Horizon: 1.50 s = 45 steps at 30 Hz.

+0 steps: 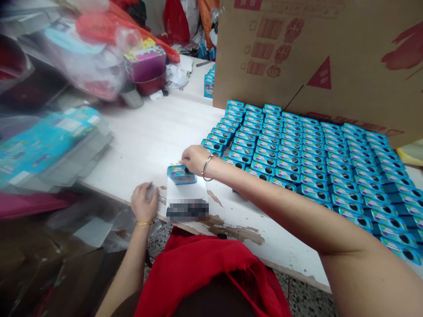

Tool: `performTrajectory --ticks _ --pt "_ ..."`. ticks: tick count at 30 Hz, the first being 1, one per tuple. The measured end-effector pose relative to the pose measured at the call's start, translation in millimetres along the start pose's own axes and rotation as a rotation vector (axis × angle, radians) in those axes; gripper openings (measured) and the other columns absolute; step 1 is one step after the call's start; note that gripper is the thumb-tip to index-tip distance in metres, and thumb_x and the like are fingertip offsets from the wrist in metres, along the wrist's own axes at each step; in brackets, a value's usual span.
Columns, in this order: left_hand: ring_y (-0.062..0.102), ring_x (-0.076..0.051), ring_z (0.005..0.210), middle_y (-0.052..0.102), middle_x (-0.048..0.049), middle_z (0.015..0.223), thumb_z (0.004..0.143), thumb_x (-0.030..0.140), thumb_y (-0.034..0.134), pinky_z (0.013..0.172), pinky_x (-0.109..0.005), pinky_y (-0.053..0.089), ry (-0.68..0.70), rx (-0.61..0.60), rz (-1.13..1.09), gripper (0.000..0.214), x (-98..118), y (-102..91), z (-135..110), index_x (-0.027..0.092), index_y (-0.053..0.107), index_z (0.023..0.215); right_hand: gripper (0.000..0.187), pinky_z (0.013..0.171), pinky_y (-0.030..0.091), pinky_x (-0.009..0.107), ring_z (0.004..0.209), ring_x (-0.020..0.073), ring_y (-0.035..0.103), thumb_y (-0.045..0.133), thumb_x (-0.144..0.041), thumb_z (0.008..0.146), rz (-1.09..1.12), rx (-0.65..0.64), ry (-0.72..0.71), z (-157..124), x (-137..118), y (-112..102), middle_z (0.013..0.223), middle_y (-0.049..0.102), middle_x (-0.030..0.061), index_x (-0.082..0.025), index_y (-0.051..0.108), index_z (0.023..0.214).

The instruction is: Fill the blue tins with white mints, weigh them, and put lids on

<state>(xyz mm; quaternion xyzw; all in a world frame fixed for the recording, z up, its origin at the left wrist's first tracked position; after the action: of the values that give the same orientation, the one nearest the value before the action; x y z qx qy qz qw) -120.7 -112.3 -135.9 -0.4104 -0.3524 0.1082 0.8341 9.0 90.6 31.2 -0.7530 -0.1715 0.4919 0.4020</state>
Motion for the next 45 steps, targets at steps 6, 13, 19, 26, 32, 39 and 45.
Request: performTrajectory --ticks 6,13,19,26,32,39,45 --pt "0.055 -0.023 0.097 0.060 -0.0099 0.103 0.085 0.033 0.052 0.088 -0.035 0.041 0.005 0.019 0.008 0.025 -0.4 0.6 -0.5 0.016 0.062 0.100 0.020 0.070 0.039 0.030 0.071 0.0173 0.057 0.057 -0.018 0.082 -0.071 0.035 -0.049 -0.2 -2.5 -1.2 0.067 0.064 0.0066 -0.014 0.072 0.071" --pt "0.055 -0.022 0.097 0.060 -0.0099 0.103 0.084 0.031 0.052 0.088 -0.035 0.041 0.015 0.015 0.004 0.023 0.7 0.8 0.0 0.016 0.062 0.099 0.016 0.055 0.037 0.026 0.051 0.0094 0.045 0.058 -0.018 0.082 0.382 0.091 0.113 -9.3 9.8 -9.2 0.057 0.057 0.0015 -0.013 0.068 0.070" --pt "0.055 -0.022 0.098 0.060 -0.0093 0.103 0.084 0.031 0.053 0.089 -0.034 0.040 0.016 0.024 0.007 0.023 -1.9 2.8 -0.9 0.016 0.062 0.098 0.014 0.041 0.032 0.017 0.047 0.0043 0.038 0.057 -0.024 0.084 1.202 0.074 0.308 -43.1 43.6 -0.7 0.066 0.054 0.0003 -0.012 0.065 0.082" --pt "0.054 -0.022 0.099 0.060 -0.0102 0.104 0.084 0.031 0.053 0.089 -0.035 0.040 0.015 0.013 -0.002 0.022 -0.8 2.4 -0.4 0.016 0.062 0.097 0.014 0.048 0.042 0.014 0.056 0.0051 0.050 0.058 -0.007 0.076 1.375 0.090 0.526 -89.3 62.1 29.5 0.072 0.059 0.0034 -0.012 0.065 0.087" --pt "0.055 -0.022 0.098 0.060 -0.0099 0.103 0.084 0.031 0.055 0.089 -0.036 0.041 0.011 0.003 0.016 0.021 -0.7 3.0 -0.7 0.016 0.063 0.097 0.019 0.038 0.025 0.017 0.043 0.0033 0.038 0.069 -0.025 0.072 1.293 0.085 0.437 -92.5 64.3 45.7 0.060 0.053 -0.0019 -0.012 0.065 0.087" --pt "0.053 -0.022 0.099 0.058 -0.0101 0.102 0.085 0.028 0.056 0.090 -0.038 0.041 0.109 0.153 -0.190 0.026 48.2 -39.1 20.1 0.015 0.056 0.108 0.027 0.039 0.013 0.019 0.042 0.0025 0.033 0.070 -0.034 0.070 1.354 0.119 0.362 -79.9 52.3 51.7 0.056 0.047 -0.0052 -0.013 0.064 0.085" --pt "0.052 -0.020 0.089 0.058 -0.0040 0.092 0.082 0.038 0.061 0.083 -0.038 0.036 0.382 -0.088 -0.147 0.021 143.3 -49.0 57.5 0.022 0.062 0.096 0.031 0.038 0.017 0.018 0.044 0.0034 0.037 0.070 -0.039 0.071 1.567 0.135 0.439 -82.9 53.7 76.9 0.061 0.050 -0.0039 -0.013 0.062 0.086"
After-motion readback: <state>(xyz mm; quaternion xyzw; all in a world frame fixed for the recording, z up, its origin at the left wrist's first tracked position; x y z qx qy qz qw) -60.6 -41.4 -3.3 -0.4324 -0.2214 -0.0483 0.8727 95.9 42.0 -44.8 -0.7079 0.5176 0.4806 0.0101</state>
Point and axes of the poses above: each hand's wrist, its own z-axis towards the middle knuckle, its own y-axis out of the palm, x = y × z, the point moved 3 cm from there along z, towards the middle knuckle
